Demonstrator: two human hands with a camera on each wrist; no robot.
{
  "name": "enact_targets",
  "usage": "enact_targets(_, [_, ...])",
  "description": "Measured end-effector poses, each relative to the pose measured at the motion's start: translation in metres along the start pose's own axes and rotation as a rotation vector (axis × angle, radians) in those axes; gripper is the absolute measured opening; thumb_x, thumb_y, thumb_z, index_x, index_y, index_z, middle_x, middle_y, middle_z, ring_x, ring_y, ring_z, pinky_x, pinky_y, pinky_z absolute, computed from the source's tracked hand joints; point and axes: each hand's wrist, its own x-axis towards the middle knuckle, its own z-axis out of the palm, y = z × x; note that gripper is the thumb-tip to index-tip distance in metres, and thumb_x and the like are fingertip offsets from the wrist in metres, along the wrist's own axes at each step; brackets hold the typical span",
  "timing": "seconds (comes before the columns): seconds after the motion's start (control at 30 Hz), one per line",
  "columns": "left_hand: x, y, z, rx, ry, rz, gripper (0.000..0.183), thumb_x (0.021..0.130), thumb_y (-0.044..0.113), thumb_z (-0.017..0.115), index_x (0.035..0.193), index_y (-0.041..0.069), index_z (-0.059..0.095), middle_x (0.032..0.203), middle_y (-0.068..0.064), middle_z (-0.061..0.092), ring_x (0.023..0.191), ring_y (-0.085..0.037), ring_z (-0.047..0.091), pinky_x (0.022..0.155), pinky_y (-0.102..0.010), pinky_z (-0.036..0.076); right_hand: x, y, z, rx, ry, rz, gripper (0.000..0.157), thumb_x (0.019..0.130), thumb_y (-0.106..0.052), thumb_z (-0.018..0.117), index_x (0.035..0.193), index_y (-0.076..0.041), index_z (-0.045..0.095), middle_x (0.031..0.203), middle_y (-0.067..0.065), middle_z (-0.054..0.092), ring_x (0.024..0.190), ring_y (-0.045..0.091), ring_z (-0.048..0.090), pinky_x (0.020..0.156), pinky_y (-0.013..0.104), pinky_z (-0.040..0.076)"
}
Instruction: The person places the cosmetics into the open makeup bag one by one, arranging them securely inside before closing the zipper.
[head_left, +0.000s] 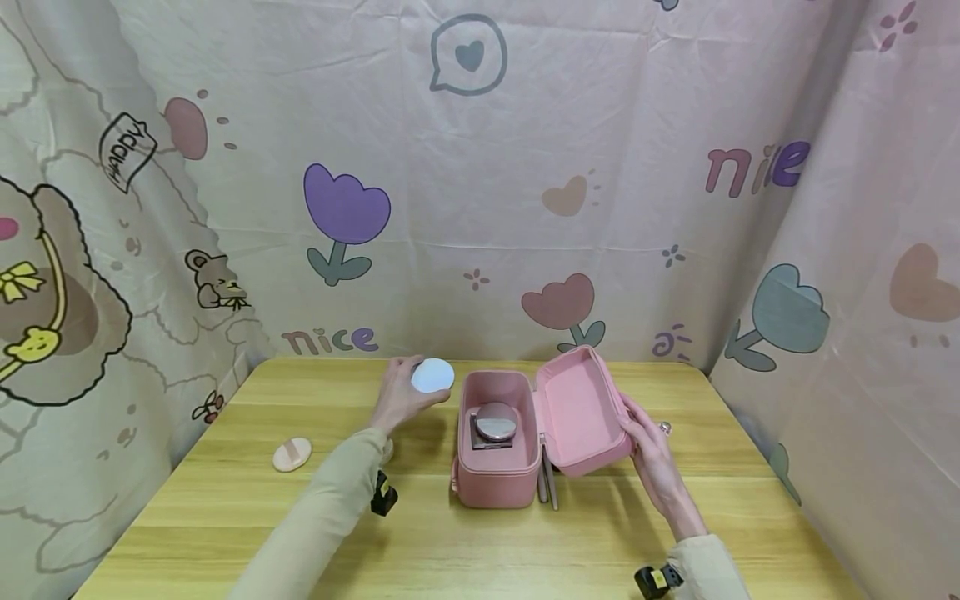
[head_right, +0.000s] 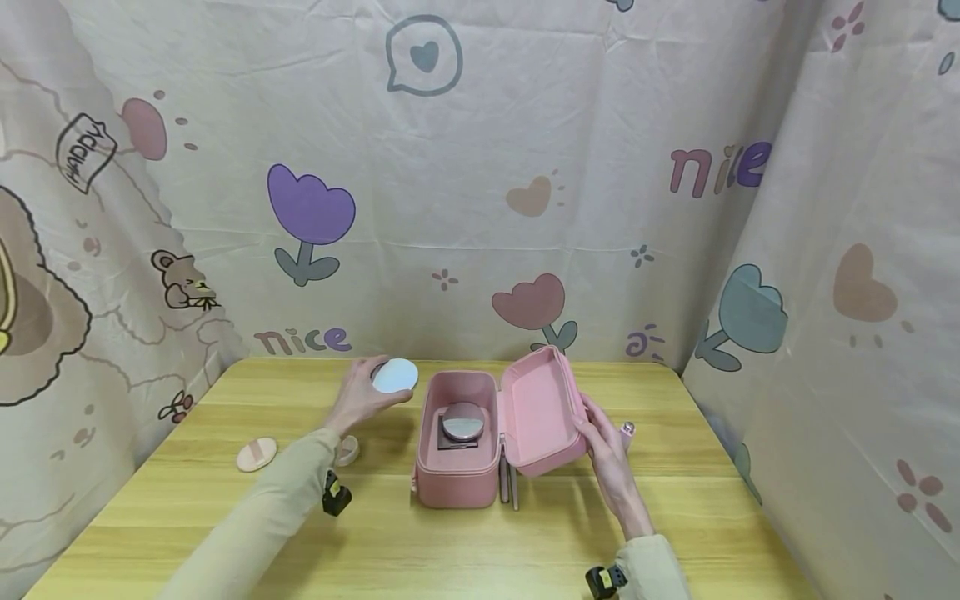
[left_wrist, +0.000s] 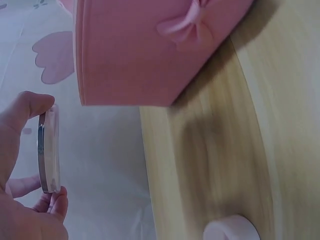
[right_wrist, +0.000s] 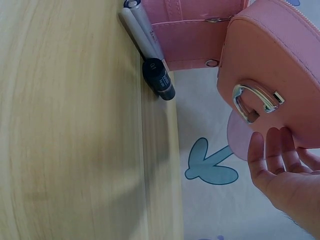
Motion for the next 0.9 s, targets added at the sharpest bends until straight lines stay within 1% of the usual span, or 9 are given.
enact_targets(0.23, [0.002, 0.015, 0.011, -0.011, -0.036, 0.031, 0.079, 0.056, 0.032, 0.082, 0.123, 0.003, 0.05, 0.119, -0.018, 0.044, 0.107, -0.033, 0.046, 0.092, -0.047, 0.04, 0.0, 0.0, -0.001, -0.005, -0.001, 0.002, 0.052, 0.097, -0.021, 0.033, 0.142, -0.003, 0.015, 0.146, 0.022, 0.014, 0.118, 0.0, 0.043, 0.093, 0.01, 0.038])
enact_targets(0.57, [0.004, 0.033, 0.032, 0.01, -0.098, 0.119, 0.078, 0.056, 0.033, 0.081, 0.121, 0.003, 0.051, 0.116, -0.017, 0.046, 0.104, -0.031, 0.048, 0.09, -0.046, 0.044, 0.001, 0.001, -0.001, 0.007, 0.007, 0.007, 0.052, 0.097, -0.021, 0.034, 0.142, -0.003, 0.015, 0.145, 0.022, 0.015, 0.117, 0.001, 0.044, 0.093, 0.011, 0.039])
enact_targets(0.73, [0.003, 0.04, 0.042, 0.027, -0.11, 0.182, 0.076, 0.056, 0.032, 0.081, 0.119, 0.002, 0.052, 0.112, -0.018, 0.049, 0.1, -0.031, 0.051, 0.087, -0.043, 0.046, 0.0, 0.002, 0.0, 0.009, 0.014, 0.012, 0.052, 0.097, -0.02, 0.034, 0.142, -0.003, 0.015, 0.146, 0.022, 0.015, 0.117, 0.0, 0.044, 0.093, 0.01, 0.038])
enact_targets(0.9, [0.002, 0.044, 0.051, 0.051, -0.144, 0.199, 0.076, 0.056, 0.031, 0.082, 0.12, 0.003, 0.052, 0.111, -0.017, 0.05, 0.099, -0.03, 0.052, 0.087, -0.042, 0.046, 0.001, 0.002, 0.0, 0.016, 0.019, 0.014, 0.052, 0.096, -0.02, 0.034, 0.142, -0.003, 0.015, 0.145, 0.023, 0.015, 0.116, 0.0, 0.044, 0.093, 0.011, 0.038])
